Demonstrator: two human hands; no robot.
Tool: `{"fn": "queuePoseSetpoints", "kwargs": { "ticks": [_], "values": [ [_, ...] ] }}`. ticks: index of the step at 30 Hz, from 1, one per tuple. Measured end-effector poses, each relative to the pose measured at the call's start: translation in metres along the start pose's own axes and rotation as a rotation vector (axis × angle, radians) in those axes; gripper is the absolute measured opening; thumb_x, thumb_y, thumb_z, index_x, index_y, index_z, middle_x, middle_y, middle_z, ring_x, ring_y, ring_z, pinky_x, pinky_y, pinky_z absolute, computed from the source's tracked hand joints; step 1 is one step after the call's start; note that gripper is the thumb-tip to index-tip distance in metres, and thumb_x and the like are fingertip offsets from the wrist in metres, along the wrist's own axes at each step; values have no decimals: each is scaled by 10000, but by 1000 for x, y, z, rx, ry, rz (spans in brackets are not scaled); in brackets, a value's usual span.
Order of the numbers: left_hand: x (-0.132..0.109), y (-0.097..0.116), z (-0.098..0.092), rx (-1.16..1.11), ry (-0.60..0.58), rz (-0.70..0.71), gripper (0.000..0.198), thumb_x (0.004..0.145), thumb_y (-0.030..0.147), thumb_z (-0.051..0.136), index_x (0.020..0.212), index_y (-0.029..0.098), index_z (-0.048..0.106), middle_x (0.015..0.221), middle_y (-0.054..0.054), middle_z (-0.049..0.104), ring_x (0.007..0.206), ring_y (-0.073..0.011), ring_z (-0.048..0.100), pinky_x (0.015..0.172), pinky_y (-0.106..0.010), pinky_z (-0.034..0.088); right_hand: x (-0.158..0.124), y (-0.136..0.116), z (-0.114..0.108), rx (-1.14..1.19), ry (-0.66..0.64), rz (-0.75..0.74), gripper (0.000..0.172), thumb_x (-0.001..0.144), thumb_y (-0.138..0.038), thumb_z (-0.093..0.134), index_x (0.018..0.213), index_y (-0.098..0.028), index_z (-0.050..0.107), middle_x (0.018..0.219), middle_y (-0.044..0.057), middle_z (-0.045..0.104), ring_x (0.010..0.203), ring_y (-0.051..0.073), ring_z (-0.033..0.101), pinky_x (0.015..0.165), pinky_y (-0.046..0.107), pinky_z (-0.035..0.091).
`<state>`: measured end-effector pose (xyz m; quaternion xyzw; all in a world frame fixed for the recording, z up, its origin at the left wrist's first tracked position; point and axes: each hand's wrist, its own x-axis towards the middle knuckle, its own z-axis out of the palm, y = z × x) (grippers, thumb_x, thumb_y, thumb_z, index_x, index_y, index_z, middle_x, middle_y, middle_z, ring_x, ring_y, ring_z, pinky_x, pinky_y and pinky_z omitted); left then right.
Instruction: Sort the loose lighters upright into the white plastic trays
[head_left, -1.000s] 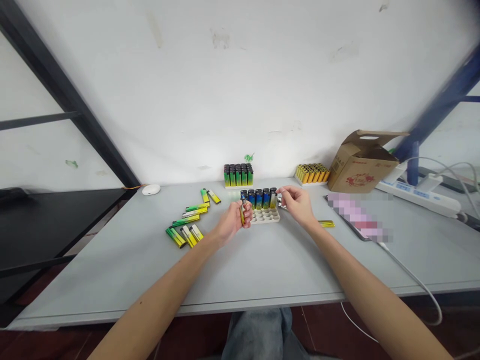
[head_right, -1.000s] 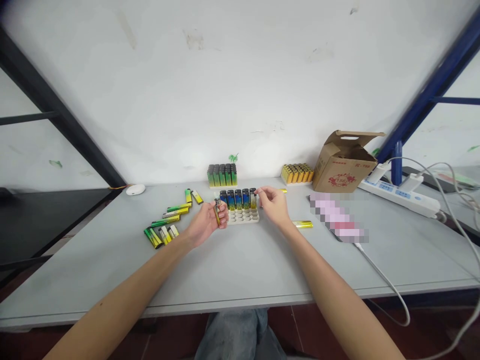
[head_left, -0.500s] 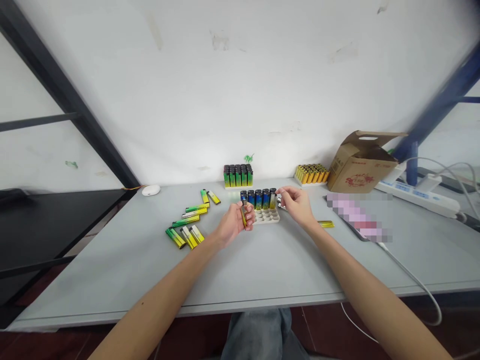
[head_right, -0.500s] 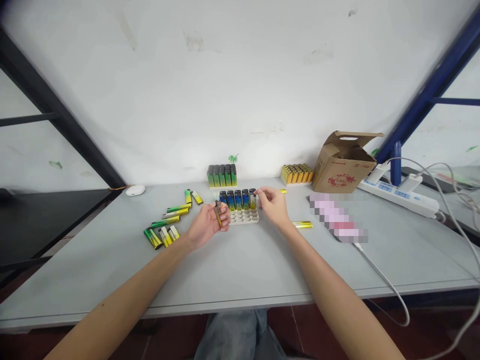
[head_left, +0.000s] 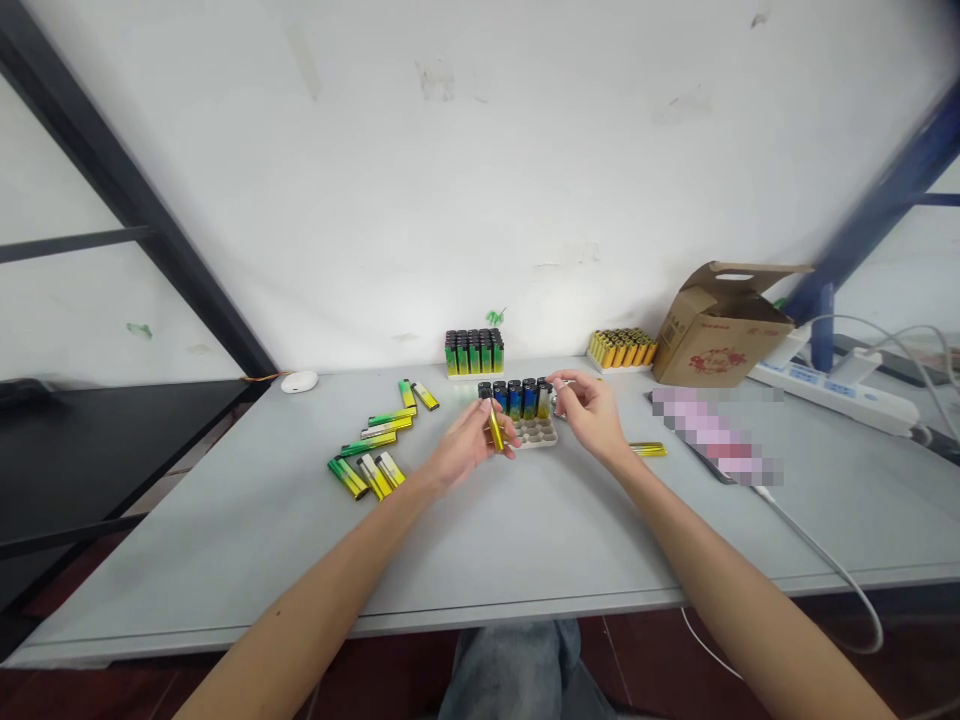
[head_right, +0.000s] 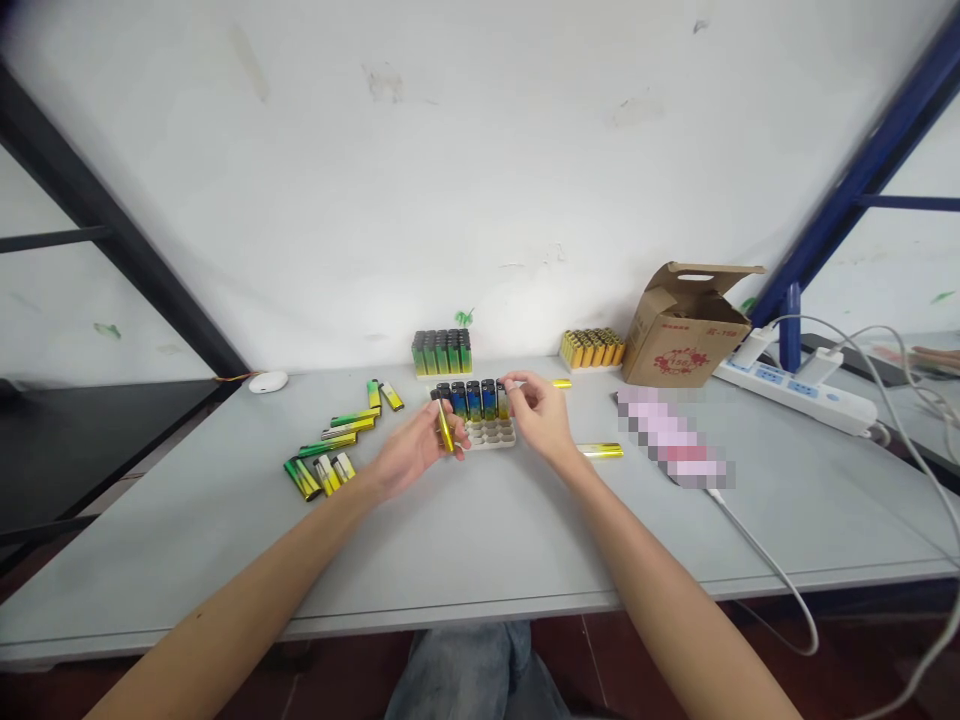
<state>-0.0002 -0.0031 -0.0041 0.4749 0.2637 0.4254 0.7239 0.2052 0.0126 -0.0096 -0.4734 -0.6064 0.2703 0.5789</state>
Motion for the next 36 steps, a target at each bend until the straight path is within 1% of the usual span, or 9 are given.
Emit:
{"fn": "queuePoseSetpoints", "kwargs": {
  "ticks": [5,8,11,14,23,26,29,32,36],
  "values": [
    [-1,0,2,181,12,-42,359,812,441,690,986,175,524,863,-51,664,748,-165,666,684,-341,566,-8,-11,6,127,-218,-17,323,812,-474,633,916,-177,702,649,3,585,546,105,465,515,247,382],
    [-1,0,1,232,-9,-54,369,771,392,743,1004,145,599,864,-74,690,795,-181,684,746,-356,579,-12,-13,12,131,-289,-40,300,807,-448,657,957,-194,710,714,21,631,602,120,520,553,254,429],
    [0,-1,1,273,-4,-45,356,764,381,748,998,131,651,902,-94,708,875,-199,689,821,-378,575,-14,-12,16,106,-266,-57,270,789,-420,681,941,-198,711,795,44,679,668,140,578,607,272,481],
    [0,-3,1,322,0,-44,375,759,399,747,1009,128,676,940,-109,717,913,-213,690,828,-387,577,-14,-12,18,126,-252,-42,255,757,-383,717,928,-194,703,861,55,701,720,148,616,636,273,501],
    [-1,-6,-1,399,-29,-50,372,778,416,728,994,115,697,978,-134,721,958,-239,692,854,-386,575,-14,-15,19,317,-301,106,284,697,-356,767,903,-184,675,804,29,688,662,122,613,622,257,500],
    [1,-7,-3,375,-45,-55,370,778,400,736,1009,114,693,1008,-141,722,958,-233,694,874,-377,565,-7,-12,13,352,-211,130,305,677,-371,772,890,-181,665,777,22,679,670,121,611,647,258,500],
    [2,-6,-5,368,1,-63,401,768,406,747,1040,120,676,985,-140,728,916,-222,699,857,-376,562,3,-7,3,336,-72,140,335,659,-396,773,878,-176,646,747,18,670,653,121,603,651,266,501],
    [1,0,-6,412,50,-53,418,789,451,713,1054,131,665,967,-127,726,885,-211,694,854,-392,549,11,-1,-9,242,2,71,314,675,-384,761,877,-179,637,751,21,667,678,130,608,653,267,496],
    [1,10,-9,463,148,33,403,796,485,677,996,136,680,850,-89,712,777,-182,675,777,-359,544,11,1,-19,-18,-50,-123,209,745,-319,698,902,-190,648,804,29,674,752,151,619,656,269,479]
  ]
}}
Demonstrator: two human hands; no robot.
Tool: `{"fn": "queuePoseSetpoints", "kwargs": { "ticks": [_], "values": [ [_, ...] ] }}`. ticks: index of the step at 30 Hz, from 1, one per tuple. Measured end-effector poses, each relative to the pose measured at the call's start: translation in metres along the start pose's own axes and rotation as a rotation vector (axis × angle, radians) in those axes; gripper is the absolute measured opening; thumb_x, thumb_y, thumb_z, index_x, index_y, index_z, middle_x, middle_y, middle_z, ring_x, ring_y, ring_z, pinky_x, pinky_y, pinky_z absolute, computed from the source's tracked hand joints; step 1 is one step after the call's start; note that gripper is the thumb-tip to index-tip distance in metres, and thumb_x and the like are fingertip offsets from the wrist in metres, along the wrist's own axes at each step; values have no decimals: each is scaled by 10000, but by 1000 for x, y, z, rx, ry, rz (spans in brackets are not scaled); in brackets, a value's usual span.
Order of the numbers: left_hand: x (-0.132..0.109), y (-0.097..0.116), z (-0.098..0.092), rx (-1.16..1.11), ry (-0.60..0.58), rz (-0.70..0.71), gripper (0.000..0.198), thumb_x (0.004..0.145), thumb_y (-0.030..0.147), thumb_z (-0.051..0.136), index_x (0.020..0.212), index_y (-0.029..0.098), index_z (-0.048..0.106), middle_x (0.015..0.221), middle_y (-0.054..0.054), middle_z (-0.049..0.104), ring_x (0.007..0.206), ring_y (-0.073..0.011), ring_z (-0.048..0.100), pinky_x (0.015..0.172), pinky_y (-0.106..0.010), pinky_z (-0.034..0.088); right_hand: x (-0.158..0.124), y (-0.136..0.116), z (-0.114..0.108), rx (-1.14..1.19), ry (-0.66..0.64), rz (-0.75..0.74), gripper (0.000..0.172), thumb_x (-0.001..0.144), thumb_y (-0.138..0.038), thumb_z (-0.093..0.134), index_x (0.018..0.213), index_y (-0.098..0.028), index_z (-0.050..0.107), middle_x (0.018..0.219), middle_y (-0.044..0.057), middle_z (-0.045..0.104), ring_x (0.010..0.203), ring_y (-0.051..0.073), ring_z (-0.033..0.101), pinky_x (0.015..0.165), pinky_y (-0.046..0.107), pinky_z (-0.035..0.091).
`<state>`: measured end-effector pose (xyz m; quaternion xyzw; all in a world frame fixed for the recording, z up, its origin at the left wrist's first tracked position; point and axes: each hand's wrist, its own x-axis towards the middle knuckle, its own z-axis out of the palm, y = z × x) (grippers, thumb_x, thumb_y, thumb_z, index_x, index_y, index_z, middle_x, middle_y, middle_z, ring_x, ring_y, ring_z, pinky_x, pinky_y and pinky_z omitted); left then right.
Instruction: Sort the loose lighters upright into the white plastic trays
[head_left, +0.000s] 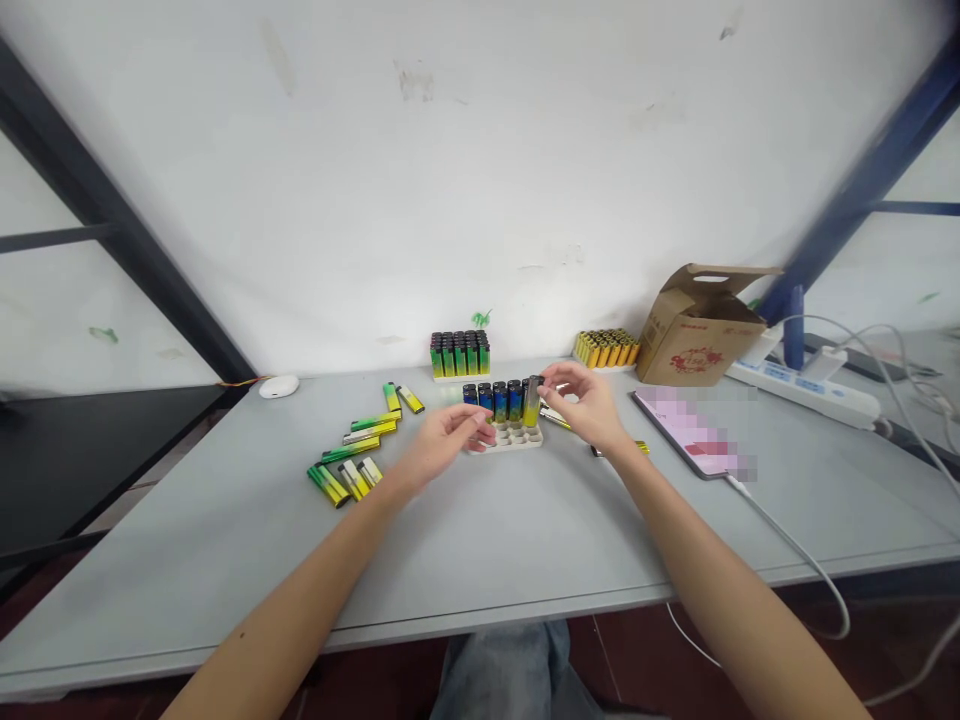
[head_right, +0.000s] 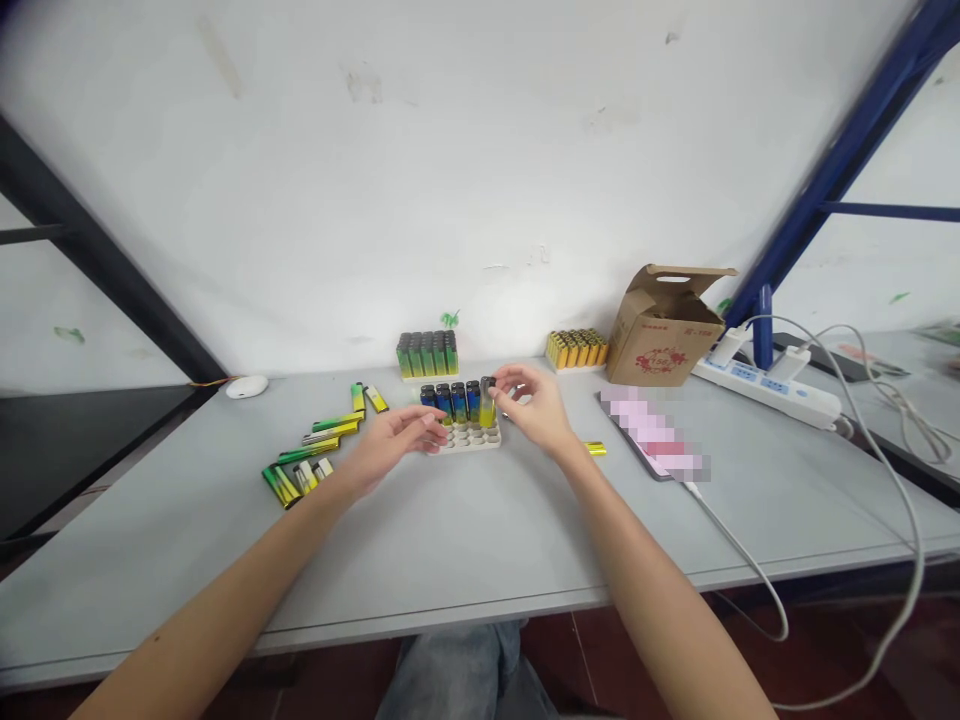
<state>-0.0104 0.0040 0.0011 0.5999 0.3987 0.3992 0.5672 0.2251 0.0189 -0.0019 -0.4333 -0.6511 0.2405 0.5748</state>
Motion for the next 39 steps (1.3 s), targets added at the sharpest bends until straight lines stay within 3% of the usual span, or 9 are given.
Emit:
{"fn": "queuePoseSetpoints", "kwargs": {
  "ticks": [3,7,11,16,20,24,29,34,39],
  "values": [
    [4,3,-7,-3,215,71,334,791,448,658,882,128,686,720,-50,667,631,-136,624,622,-276,505,-3,-1,-3,-204,-106,-115,147,771,-253,653,907,-198,653,826,19,681,760,151,609,693,284,468],
    [11,2,-20,-17,499,134,260,777,380,625,821,128,671,656,-16,611,515,-95,548,496,-227,415,-5,1,-2,-297,-200,-142,136,796,-226,617,926,-201,647,840,7,684,763,147,604,711,286,461],
    [18,-3,-32,-9,601,126,235,764,350,596,823,134,665,650,-5,593,509,-92,536,486,-221,414,-5,4,-4,-340,-221,-158,149,816,-228,599,957,-203,645,854,11,686,783,156,616,747,299,467],
    [23,-10,-38,41,677,126,210,748,329,572,813,148,656,698,-7,605,513,-86,541,474,-207,414,-4,6,-9,-474,-147,-247,167,801,-241,618,953,-211,679,942,50,650,894,197,603,826,339,468],
    [25,-14,-40,90,695,127,208,755,328,561,822,155,653,724,-11,611,524,-89,550,476,-205,423,-3,8,-12,-478,-105,-218,168,832,-313,600,932,-222,701,936,54,622,866,191,597,792,324,473],
    [25,-16,-39,129,677,143,211,780,327,545,839,154,651,736,-21,618,533,-96,557,490,-215,436,-1,18,-11,-515,15,-21,247,905,-341,481,949,-198,677,931,56,660,766,164,601,691,289,455],
    [19,-15,-32,306,627,212,196,810,311,524,858,167,648,736,-20,634,557,-110,571,541,-237,460,-1,33,-11,-857,-174,288,224,868,-298,505,956,-193,682,974,90,701,873,220,622,670,287,390],
    [14,-19,-20,484,521,347,193,835,321,516,839,173,639,705,-18,642,593,-128,587,569,-246,460,-3,36,-11,-859,-251,364,195,861,-329,517,875,-203,665,942,79,706,869,220,620,642,277,359],
    [7,-15,-10,370,428,391,181,833,338,556,834,173,631,661,1,608,547,-110,546,536,-238,434,-2,41,-9,-731,-143,346,198,885,-323,499,983,-175,588,958,94,700,819,206,606,663,289,386]
  ]
}}
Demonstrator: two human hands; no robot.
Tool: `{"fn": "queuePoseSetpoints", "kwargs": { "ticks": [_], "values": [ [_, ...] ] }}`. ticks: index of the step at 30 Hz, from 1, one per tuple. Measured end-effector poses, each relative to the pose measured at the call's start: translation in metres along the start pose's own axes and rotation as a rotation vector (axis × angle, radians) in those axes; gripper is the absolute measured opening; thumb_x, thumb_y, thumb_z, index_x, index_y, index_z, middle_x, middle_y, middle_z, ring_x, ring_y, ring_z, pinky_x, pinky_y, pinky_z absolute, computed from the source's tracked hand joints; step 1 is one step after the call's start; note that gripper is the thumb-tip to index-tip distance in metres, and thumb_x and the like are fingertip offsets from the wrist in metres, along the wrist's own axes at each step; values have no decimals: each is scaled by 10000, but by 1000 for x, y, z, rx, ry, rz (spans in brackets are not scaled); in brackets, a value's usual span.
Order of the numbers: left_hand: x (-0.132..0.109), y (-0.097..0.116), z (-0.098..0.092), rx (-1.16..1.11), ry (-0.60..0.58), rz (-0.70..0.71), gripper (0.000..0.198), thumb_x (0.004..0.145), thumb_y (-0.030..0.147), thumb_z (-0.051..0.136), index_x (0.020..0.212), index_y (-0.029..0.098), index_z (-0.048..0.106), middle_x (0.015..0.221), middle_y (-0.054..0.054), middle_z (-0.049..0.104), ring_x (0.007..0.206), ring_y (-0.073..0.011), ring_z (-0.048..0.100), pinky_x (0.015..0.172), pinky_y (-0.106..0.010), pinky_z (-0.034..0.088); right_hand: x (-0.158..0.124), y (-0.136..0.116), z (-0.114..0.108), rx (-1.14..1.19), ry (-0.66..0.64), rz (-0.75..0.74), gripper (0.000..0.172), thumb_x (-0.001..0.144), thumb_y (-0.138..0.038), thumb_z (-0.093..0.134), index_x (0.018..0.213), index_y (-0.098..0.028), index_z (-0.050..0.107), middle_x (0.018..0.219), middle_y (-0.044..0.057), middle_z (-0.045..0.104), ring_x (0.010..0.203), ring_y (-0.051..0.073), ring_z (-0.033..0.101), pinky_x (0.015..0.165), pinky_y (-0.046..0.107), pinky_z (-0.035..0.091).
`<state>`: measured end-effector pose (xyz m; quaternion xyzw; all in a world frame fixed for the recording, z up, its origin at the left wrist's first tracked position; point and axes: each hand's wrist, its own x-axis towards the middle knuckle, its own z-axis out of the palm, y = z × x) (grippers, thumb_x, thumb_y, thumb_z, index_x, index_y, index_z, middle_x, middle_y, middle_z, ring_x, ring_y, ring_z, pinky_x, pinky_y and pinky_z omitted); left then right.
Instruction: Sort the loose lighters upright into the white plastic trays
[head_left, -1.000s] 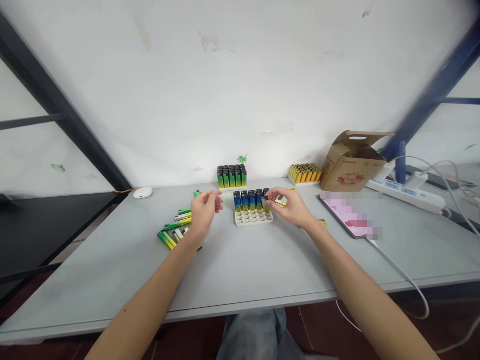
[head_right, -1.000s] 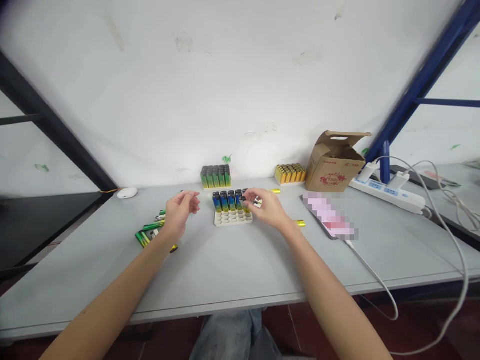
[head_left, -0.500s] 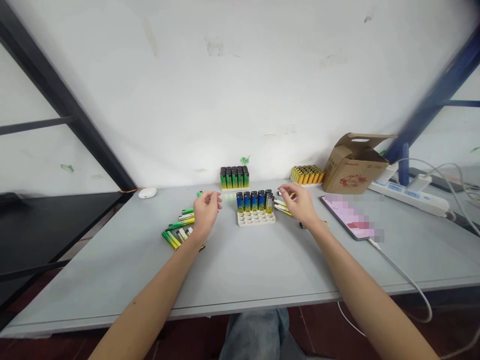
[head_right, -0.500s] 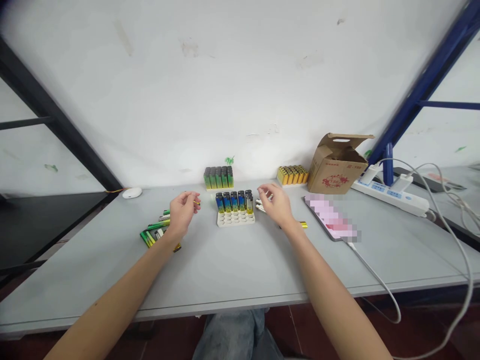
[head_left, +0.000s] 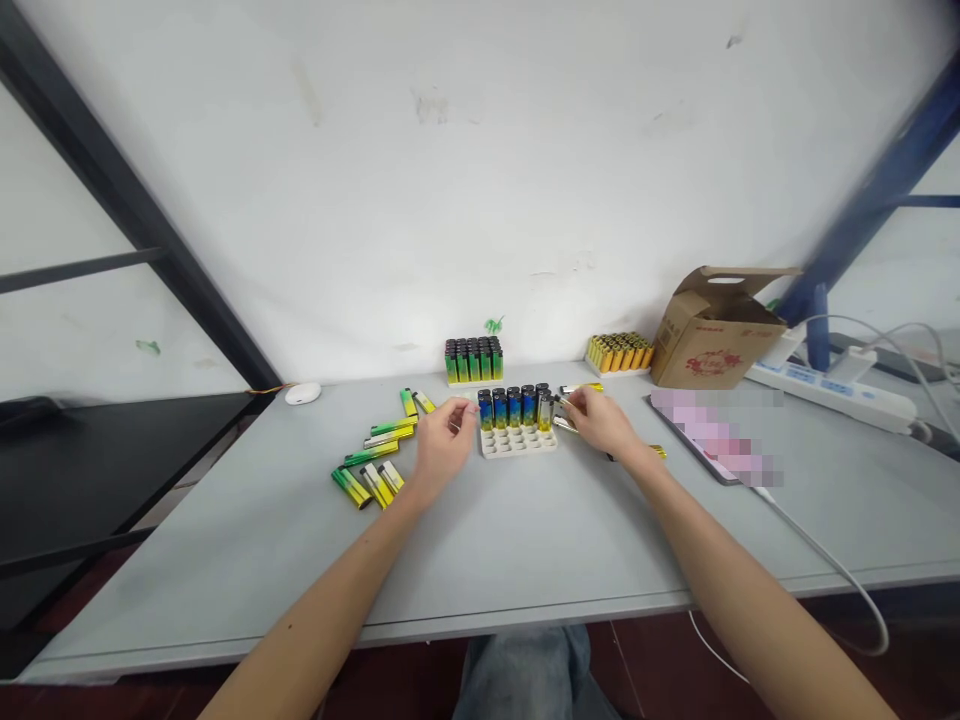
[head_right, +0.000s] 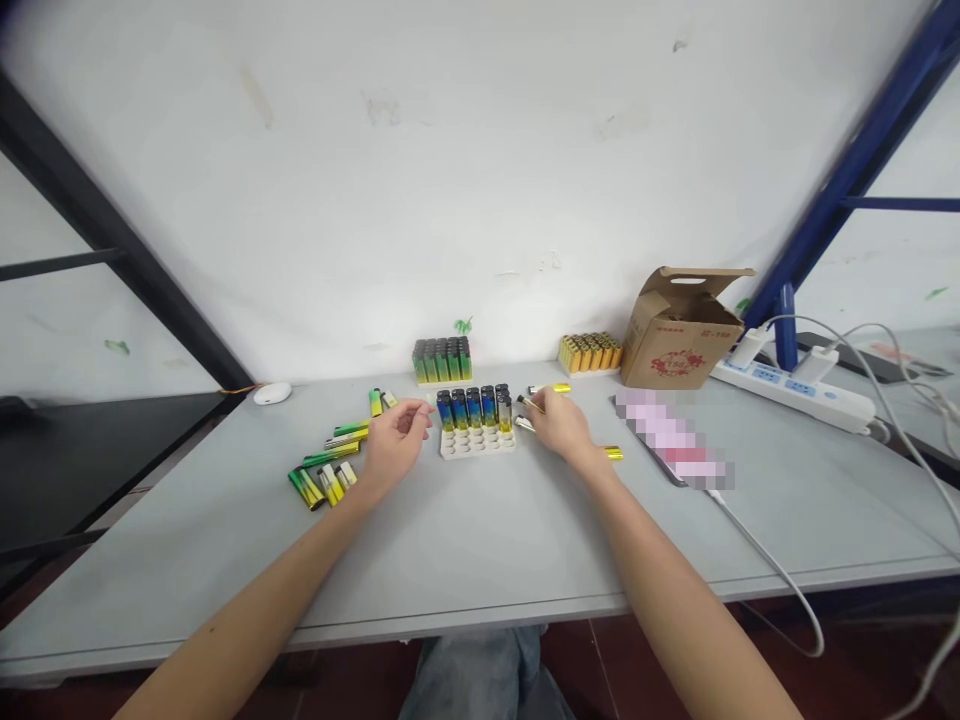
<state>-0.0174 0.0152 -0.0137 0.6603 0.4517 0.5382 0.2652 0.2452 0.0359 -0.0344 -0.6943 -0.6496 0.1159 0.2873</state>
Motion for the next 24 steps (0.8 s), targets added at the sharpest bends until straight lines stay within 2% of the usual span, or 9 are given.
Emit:
{"fn": "queuePoseSetpoints", "kwargs": {
  "ticks": [2,4,6,8,10,12,14,16,24],
  "values": [
    [-2,8,-1,-187,-107,-23,180,820,346,591,865,174,620,646,12,589,528,-104,531,532,-242,434,2,-1,-1,139,86,-31,245,899,-329,478,1066,-169,558,916,85,697,792,199,604,703,307,418],
    [-5,16,-3,-379,-305,-63,202,824,362,604,890,172,621,660,3,598,543,-114,546,547,-259,448,2,-6,-5,310,199,-75,308,893,-373,490,1111,-164,550,899,82,687,788,199,608,736,330,451],
    [-9,23,-4,-493,-475,-115,229,833,387,608,891,167,633,696,-20,618,583,-129,573,566,-274,458,1,-13,-12,506,297,-119,349,863,-445,534,1073,-170,577,931,91,677,813,204,619,752,347,481],
    [-12,29,-2,-518,-574,-168,260,832,406,622,917,161,648,764,-46,640,642,-142,598,592,-280,465,-3,-22,-19,733,325,-167,359,820,-505,588,992,-190,599,936,82,675,835,205,634,767,356,505],
    [-15,31,3,-481,-604,-207,296,825,411,645,977,158,657,865,-74,663,726,-157,625,639,-285,480,-10,-31,-22,924,263,-221,360,766,-521,660,940,-211,604,879,53,679,819,201,652,782,361,520],
    [-17,31,7,-449,-601,-239,339,813,406,672,1047,162,649,985,-100,674,832,-181,652,711,-302,497,-17,-39,-22,1020,122,-263,371,715,-509,722,920,-219,615,821,36,679,775,197,661,760,358,532],
    [-18,30,11,-452,-611,-269,387,807,407,688,1108,171,628,1067,-114,672,925,-209,666,789,-335,506,-24,-45,-18,1042,-22,-286,383,679,-487,763,913,-216,628,782,33,678,729,190,654,719,350,536],
    [-19,27,13,-467,-647,-292,420,811,415,688,1143,173,607,1069,-116,677,961,-227,670,837,-370,508,-28,-50,-13,1023,-96,-308,371,665,-452,786,903,-208,639,768,33,678,693,173,635,679,329,525],
    [-21,22,18,-487,-642,-300,383,781,416,723,1026,151,593,1006,-96,664,895,-196,671,815,-366,524,-33,-57,-6,845,-76,-410,279,691,-395,779,829,-192,646,725,1,610,624,120,532,567,260,439]
  ]
}}
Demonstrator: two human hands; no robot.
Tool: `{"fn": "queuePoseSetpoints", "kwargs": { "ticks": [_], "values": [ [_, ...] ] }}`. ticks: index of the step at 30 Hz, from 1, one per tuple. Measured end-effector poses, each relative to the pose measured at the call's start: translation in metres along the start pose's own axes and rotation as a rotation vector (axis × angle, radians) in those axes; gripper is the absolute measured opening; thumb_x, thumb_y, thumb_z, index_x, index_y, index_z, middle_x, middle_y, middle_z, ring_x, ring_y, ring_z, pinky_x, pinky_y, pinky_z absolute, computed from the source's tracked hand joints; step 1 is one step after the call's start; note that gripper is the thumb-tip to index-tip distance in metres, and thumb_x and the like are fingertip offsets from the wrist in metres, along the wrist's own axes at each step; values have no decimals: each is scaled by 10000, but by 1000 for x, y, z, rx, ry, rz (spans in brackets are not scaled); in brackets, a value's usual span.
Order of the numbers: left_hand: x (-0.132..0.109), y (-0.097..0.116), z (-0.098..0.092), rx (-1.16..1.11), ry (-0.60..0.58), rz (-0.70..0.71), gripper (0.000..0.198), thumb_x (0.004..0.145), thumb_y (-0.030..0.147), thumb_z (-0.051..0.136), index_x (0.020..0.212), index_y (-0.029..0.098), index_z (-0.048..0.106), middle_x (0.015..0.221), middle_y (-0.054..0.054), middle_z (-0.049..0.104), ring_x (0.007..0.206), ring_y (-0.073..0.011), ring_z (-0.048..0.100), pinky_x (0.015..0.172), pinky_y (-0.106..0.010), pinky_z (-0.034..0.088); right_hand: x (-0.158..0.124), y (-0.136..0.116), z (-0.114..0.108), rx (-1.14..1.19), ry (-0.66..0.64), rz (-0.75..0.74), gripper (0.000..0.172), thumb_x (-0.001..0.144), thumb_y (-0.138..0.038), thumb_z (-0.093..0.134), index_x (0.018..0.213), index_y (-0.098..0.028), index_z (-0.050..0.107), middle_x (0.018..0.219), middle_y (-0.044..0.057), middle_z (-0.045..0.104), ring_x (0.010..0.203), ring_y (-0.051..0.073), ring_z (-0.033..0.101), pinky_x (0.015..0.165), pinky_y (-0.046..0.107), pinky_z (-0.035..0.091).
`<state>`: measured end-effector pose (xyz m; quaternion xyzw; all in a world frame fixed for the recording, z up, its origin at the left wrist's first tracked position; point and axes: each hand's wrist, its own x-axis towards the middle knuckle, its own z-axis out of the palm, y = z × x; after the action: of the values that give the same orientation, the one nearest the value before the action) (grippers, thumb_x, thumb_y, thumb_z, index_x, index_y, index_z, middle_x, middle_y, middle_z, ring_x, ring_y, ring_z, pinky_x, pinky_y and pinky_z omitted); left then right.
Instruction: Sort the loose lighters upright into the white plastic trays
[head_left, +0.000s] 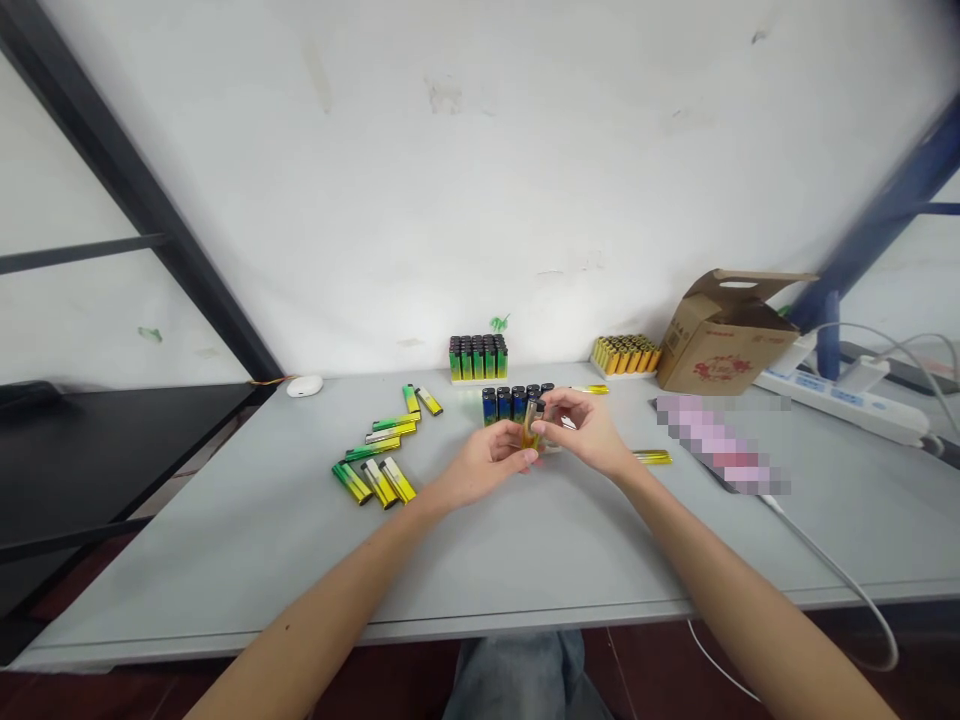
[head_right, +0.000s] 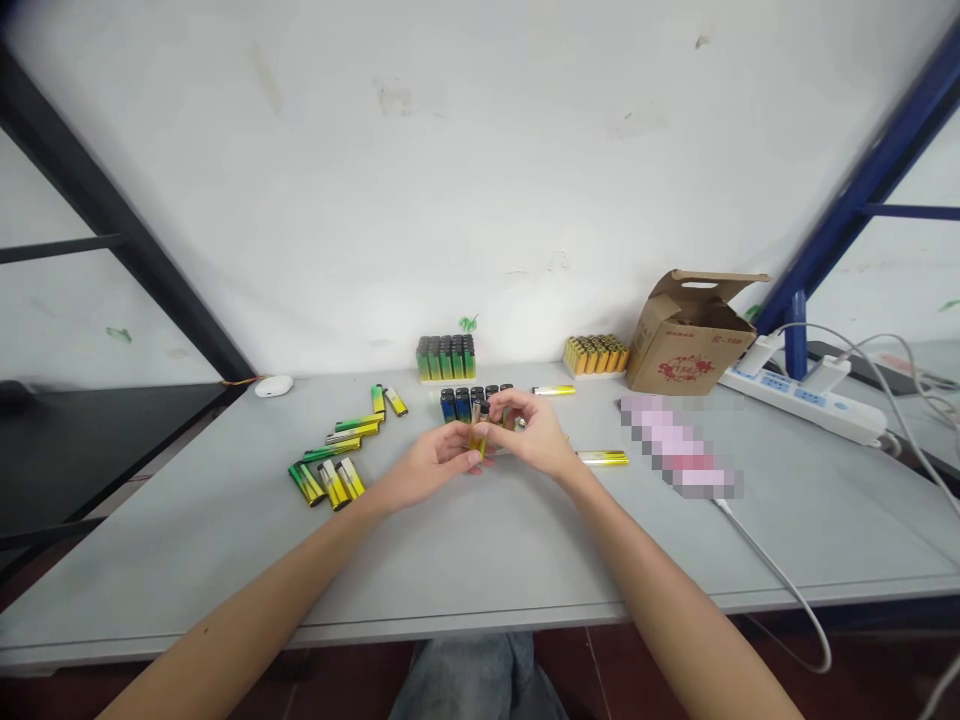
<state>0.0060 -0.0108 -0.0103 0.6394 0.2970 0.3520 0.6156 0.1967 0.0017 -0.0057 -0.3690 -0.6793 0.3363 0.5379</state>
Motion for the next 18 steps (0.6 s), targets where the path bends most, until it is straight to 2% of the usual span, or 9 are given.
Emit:
{"fn": "queuePoseSetpoints", "kwargs": {
  "ticks": [3,5,8,14,16,18],
  "values": [
    [0,1,-1,-7,-6,18,374,790,421,712,1017,155,581,887,-58,664,761,-153,657,774,-339,520,-1,-2,-1,-71,-27,-3,260,704,-405,769,796,-194,649,745,8,619,655,129,538,587,264,443],
    [1,2,-2,-5,-7,17,356,815,435,681,1008,156,571,838,-43,653,722,-141,640,763,-334,517,0,-4,-3,-71,-10,-3,250,762,-437,715,796,-194,661,768,22,644,688,141,560,621,274,458],
    [2,1,-5,-63,15,-13,353,835,450,642,1010,160,544,835,-39,637,700,-145,629,753,-354,516,3,-3,-9,-23,89,-11,334,857,-499,583,760,-191,668,765,40,663,695,149,579,642,284,470],
    [3,5,-3,-302,46,-37,235,831,359,593,964,214,465,679,48,498,587,-115,540,637,-296,484,10,11,-16,106,314,94,514,883,-621,460,683,-183,638,639,51,635,547,135,541,511,265,418],
    [2,9,-2,-332,44,-58,252,837,394,602,935,225,442,663,63,448,555,-99,498,603,-265,461,10,15,-15,125,346,118,534,879,-638,454,674,-181,637,605,49,624,527,133,537,499,262,412],
    [1,11,-2,-347,34,-78,332,845,501,593,860,213,429,652,64,410,533,-85,458,569,-238,430,9,15,-13,139,347,114,537,876,-644,459,674,-181,641,586,46,616,522,132,536,500,262,413]
  ]
}}
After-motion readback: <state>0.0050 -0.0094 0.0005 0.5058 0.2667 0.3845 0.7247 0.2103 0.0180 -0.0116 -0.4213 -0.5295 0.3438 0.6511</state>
